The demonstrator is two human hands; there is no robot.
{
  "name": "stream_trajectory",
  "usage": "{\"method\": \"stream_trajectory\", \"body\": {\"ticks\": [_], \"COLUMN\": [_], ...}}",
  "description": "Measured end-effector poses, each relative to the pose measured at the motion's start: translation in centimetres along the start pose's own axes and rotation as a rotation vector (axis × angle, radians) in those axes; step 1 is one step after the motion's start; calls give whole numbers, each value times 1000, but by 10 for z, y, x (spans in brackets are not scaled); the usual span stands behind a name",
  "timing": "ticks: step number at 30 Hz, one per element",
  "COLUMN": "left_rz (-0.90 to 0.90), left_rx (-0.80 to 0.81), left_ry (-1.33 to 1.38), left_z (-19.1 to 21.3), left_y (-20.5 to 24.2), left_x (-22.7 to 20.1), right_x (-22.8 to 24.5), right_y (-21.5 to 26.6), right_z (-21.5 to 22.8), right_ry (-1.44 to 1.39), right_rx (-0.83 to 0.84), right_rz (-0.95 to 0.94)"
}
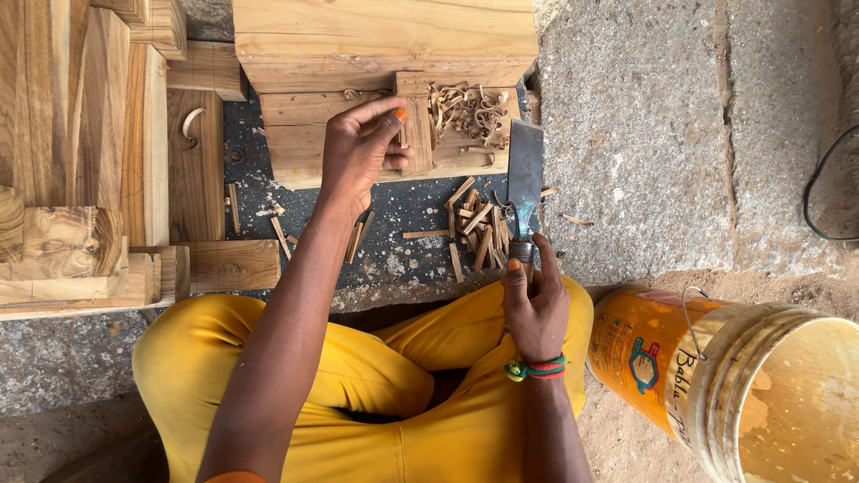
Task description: The person sits on the floor and uses a chisel to carve a small piece of wood. They hold the wood with their left hand and the chisel with their right hand, carefully shaping the wood and creating shavings.
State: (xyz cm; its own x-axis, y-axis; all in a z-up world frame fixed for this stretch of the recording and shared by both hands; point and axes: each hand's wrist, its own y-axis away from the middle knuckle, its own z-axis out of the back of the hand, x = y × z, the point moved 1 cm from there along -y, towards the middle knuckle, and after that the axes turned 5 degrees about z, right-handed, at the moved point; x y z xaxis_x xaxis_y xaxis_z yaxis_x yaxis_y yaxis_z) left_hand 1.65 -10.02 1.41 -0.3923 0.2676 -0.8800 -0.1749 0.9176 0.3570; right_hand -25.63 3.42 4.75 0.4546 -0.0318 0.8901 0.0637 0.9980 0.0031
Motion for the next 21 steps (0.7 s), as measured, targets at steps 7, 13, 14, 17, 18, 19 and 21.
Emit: {"method": "stream_trajectory", "body": {"ticks": [7, 13, 14, 17, 18, 19, 21], "left_rz": [-62, -133, -107, -91, -90, -87, -108], "left_rx": [198, 207, 195, 119, 69, 19, -38], "left_ry": [-111, -140, -133, -69, -63, -57, -36], "left_z": [5, 7, 7, 8, 8, 8, 8], "left_y": [-10, -8, -8, -5, -5, -5, -5], "left_x": [11, 7, 5, 4, 5, 7, 9], "right_x": [2, 2, 2, 1, 1, 1, 1], "right_y": [0, 0, 0, 0, 0, 0, -1], "right_z": [0, 0, 0, -1, -1, -1, 0], "right_ry": [64, 83, 75, 59, 62, 65, 90], "right_rx": [-2, -8, -8, -8, -8, -7, -8], "right_rz": [-16, -40, -33, -18, -17, -18, -21]}}
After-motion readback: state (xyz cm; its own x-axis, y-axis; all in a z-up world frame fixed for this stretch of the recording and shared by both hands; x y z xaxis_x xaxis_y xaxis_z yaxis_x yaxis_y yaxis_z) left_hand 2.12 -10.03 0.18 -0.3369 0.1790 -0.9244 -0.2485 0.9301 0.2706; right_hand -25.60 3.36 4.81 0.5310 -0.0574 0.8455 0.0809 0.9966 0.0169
